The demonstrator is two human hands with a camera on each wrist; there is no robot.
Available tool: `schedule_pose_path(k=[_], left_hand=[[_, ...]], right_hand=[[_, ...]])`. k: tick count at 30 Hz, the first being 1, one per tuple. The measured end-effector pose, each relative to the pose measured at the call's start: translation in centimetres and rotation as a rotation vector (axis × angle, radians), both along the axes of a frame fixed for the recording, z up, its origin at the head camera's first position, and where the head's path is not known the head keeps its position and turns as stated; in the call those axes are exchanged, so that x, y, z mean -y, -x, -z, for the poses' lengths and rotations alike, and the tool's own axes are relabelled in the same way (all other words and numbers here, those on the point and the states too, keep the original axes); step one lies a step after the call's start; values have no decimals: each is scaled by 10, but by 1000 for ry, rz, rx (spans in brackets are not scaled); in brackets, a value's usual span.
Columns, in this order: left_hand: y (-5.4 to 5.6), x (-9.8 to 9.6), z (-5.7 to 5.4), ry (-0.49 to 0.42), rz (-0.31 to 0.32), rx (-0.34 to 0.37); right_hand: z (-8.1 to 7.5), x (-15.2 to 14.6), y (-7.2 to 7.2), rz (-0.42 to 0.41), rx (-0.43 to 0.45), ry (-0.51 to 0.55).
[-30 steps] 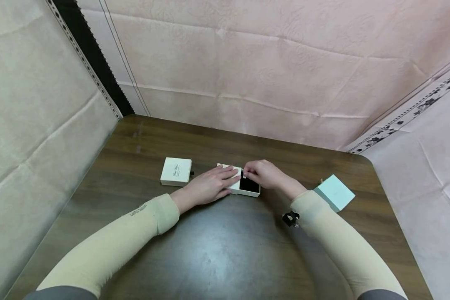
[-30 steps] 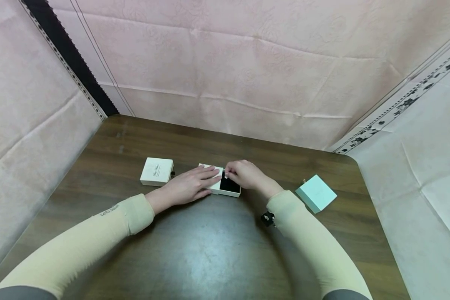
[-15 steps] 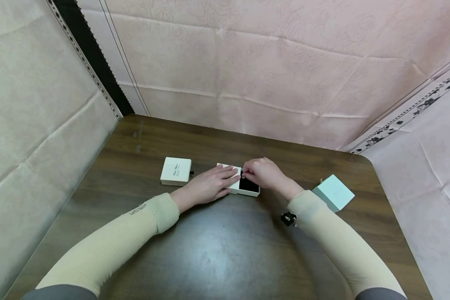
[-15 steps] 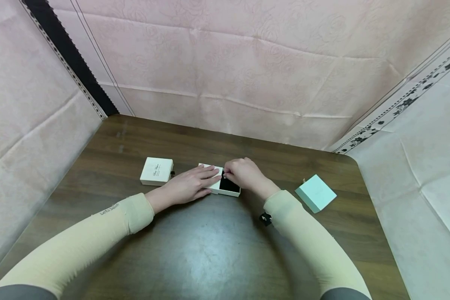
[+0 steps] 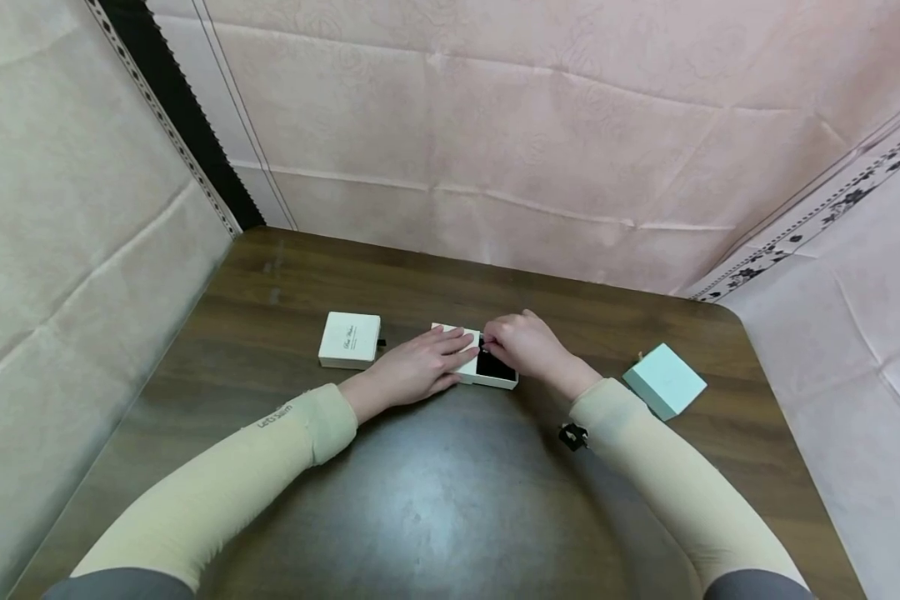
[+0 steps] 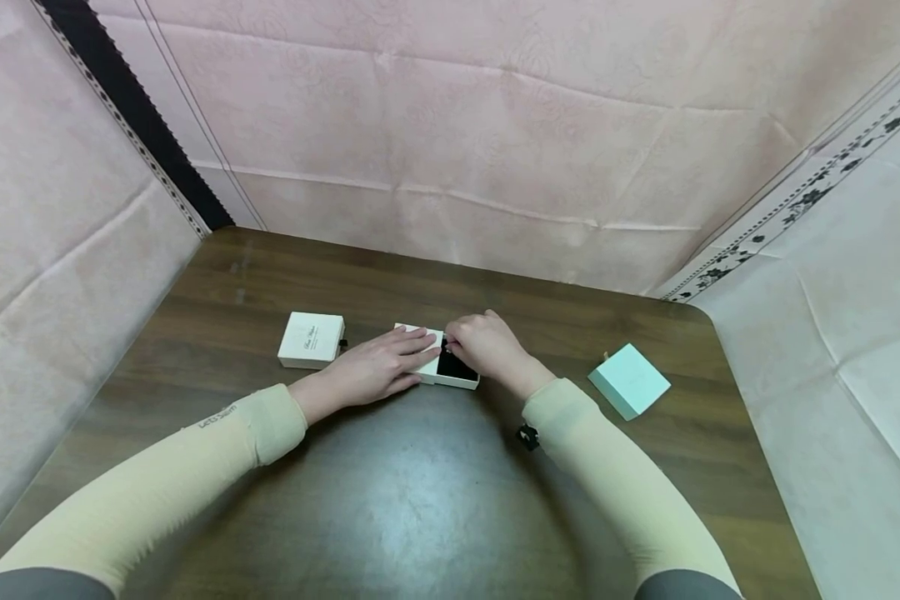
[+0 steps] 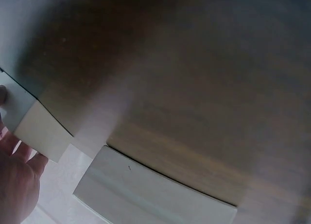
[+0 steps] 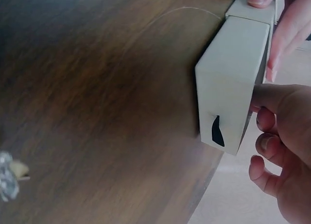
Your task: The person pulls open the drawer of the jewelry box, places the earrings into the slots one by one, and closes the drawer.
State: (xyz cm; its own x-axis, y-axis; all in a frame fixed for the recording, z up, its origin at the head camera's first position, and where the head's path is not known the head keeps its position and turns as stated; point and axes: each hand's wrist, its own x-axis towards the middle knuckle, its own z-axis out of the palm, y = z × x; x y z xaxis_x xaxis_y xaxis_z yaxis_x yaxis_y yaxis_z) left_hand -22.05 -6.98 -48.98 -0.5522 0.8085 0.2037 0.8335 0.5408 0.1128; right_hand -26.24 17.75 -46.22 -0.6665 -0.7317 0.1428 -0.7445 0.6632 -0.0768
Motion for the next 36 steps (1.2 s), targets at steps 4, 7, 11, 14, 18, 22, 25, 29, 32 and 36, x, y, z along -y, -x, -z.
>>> schedule_pose_path(k=[4, 7, 11, 14, 18, 22, 25, 29, 32, 36], left_hand=[[0, -1, 1, 4, 3, 6], [0, -2, 1, -1, 10, 4], [0, -1, 2, -5, 7, 0], [1, 0, 3, -4, 1, 0], [1, 0, 2, -4, 2, -5], [1, 0, 1, -6, 2, -2], [0, -1, 1, -9, 2, -3], [0, -1, 1, -21, 1, -7], [0, -1, 1, -26, 0, -5], [0, -2, 1, -25, 2, 4]], right_hand=[[-4, -4, -1, 1, 33, 23], [-15, -12, -1, 21, 66, 95], [-36, -26, 1, 79, 105, 195], [-49, -38, 2, 122, 133, 223], [-57, -55, 3, 148, 134, 194], [-53, -74, 1, 147, 98, 119], [-47, -87, -3, 153, 83, 77], [-38, -102, -8, 188, 112, 60], [-31, -110, -10, 206, 121, 45], [-24, -114, -14, 201, 101, 27]])
